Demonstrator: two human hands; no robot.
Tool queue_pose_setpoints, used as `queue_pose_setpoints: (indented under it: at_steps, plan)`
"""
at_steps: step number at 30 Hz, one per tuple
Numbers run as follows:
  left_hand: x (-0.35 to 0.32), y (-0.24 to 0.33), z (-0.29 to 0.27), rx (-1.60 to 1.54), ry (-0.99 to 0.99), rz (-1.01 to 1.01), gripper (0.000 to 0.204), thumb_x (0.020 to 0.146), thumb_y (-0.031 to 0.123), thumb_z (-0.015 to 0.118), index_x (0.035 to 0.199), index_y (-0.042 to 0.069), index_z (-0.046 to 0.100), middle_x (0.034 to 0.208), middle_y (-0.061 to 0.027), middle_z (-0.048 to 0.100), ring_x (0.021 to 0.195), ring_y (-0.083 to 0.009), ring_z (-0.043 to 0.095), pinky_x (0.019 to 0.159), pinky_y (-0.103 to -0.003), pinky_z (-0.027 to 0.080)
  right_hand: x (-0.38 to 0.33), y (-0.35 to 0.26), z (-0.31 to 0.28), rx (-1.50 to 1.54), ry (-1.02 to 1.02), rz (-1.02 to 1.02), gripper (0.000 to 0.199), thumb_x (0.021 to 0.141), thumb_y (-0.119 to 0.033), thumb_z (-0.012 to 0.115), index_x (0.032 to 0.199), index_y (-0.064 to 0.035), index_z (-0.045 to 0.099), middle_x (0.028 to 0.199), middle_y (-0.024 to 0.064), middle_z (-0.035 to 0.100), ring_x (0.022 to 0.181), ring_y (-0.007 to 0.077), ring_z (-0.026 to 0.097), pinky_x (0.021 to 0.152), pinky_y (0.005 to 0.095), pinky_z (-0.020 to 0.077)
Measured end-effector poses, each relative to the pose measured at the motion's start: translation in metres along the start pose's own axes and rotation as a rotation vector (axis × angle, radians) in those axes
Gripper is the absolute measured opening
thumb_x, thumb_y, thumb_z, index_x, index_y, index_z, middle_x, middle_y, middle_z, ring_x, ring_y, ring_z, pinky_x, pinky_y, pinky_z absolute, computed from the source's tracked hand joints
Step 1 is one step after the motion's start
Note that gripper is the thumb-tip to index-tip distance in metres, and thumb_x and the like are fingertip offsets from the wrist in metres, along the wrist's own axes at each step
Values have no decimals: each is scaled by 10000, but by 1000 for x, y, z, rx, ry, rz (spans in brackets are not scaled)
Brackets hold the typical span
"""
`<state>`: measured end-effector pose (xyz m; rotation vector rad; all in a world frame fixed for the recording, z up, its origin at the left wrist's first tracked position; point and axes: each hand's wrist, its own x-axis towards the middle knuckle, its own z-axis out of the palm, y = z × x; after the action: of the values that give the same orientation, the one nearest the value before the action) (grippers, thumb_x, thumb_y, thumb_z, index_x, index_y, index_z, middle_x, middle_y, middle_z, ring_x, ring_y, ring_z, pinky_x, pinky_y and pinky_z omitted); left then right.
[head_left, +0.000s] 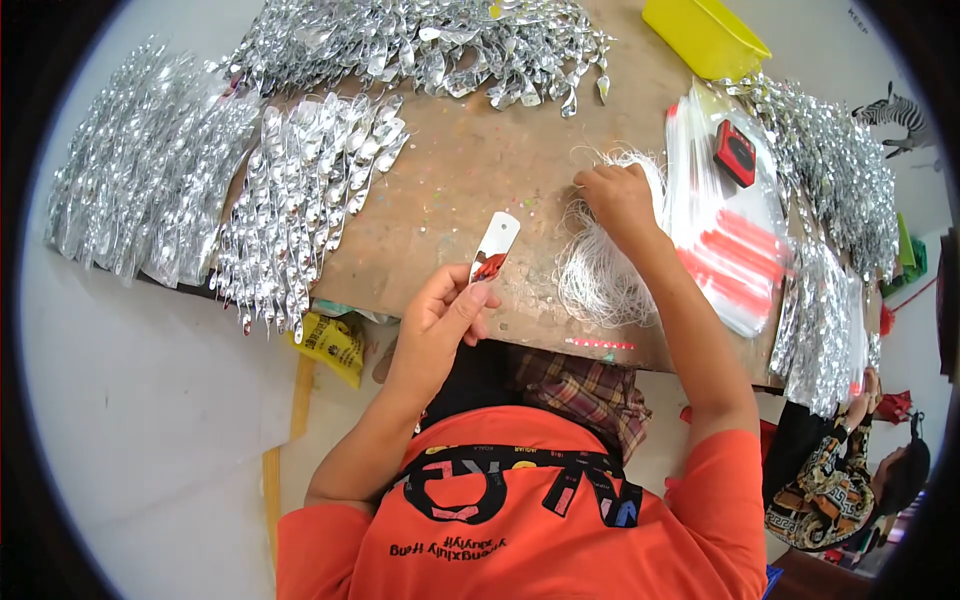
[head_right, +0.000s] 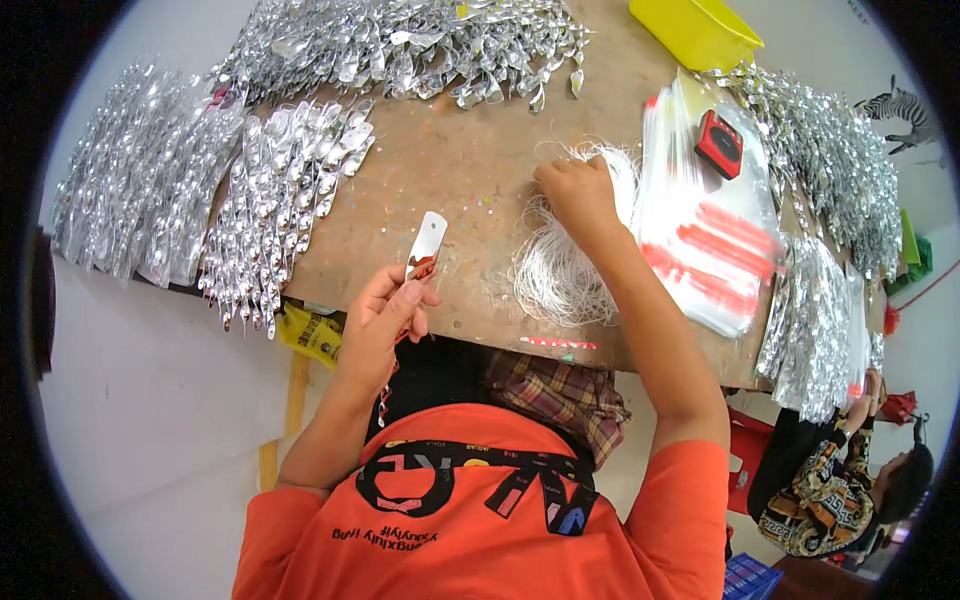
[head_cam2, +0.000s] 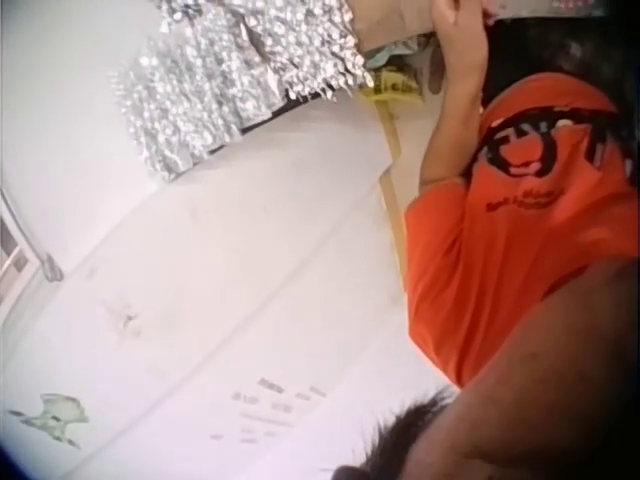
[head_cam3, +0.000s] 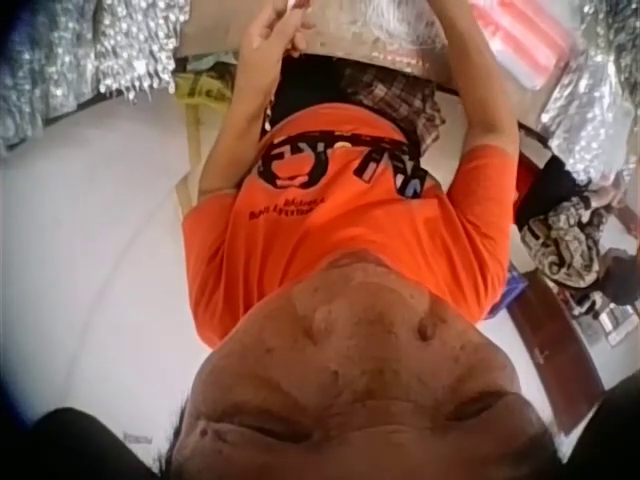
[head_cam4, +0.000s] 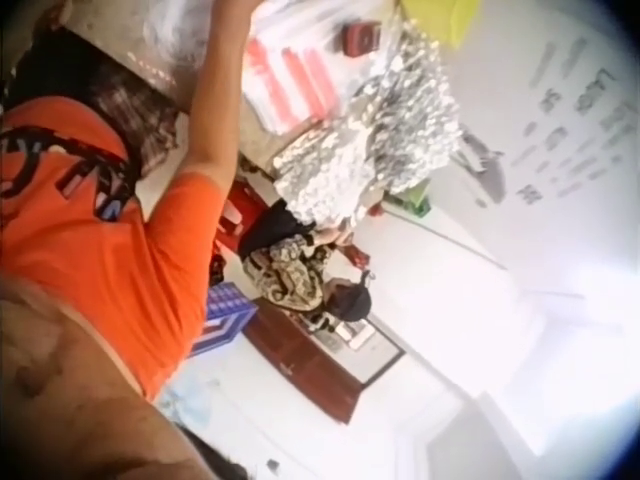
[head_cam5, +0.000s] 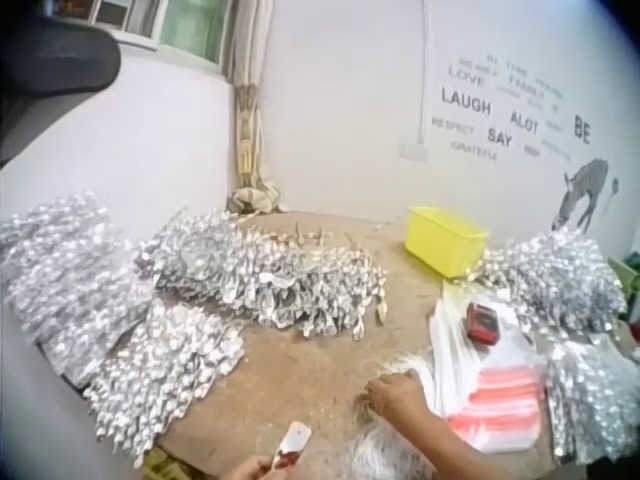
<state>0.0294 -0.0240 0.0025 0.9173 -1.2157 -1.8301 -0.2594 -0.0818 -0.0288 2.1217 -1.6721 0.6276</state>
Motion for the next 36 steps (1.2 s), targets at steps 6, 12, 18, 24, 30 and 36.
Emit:
queue_pose_setpoints:
  at_steps: [6,12,18,24,30,36]
  plan:
    - [4,-6,-6,-26,9,-15,248,908,243,525,1040,34,539,824,-30,591,593,-40,491,529,-181,387,14,-3,0,-159,-158,-268,48,717,-68,523,727,-114,515,647,26,515,639,187,538,680,327,364]
    - [-4,1,-8,-24,-2,-9,251,903,237,533,1048,32,538,831,-37,587,590,-47,495,533,-181,384,9,-6,-2,-20,82,-102,54,776,-29,480,802,-65,511,716,105,529,714,256,551,738,348,388]
    - [-19,4,-8,-61,-14,1,247,902,231,533,1047,31,538,831,-36,585,584,-46,492,530,-178,377,-11,-38,-64,951,103,554,59,912,-68,427,903,-24,466,771,71,550,772,146,542,738,272,422]
    - [-44,4,9,-68,-82,32,210,904,218,518,1015,41,543,827,-15,582,592,-35,490,523,-169,361,-50,-85,-96,1239,164,550,70,911,-87,458,938,-28,483,695,30,510,666,97,491,639,227,393]
    - [-74,14,24,38,-248,102,208,908,228,509,998,45,546,840,-1,581,614,-33,495,539,-171,371,-92,-114,-101,1272,144,650,104,894,-96,501,938,-11,542,703,22,535,650,85,498,615,221,410]
    - [-97,25,27,98,-242,134,220,906,215,508,1024,33,548,835,-1,586,622,-35,500,545,-171,376,-100,-103,-106,1237,176,640,127,896,-103,502,971,-7,536,731,25,526,682,93,488,628,222,393]
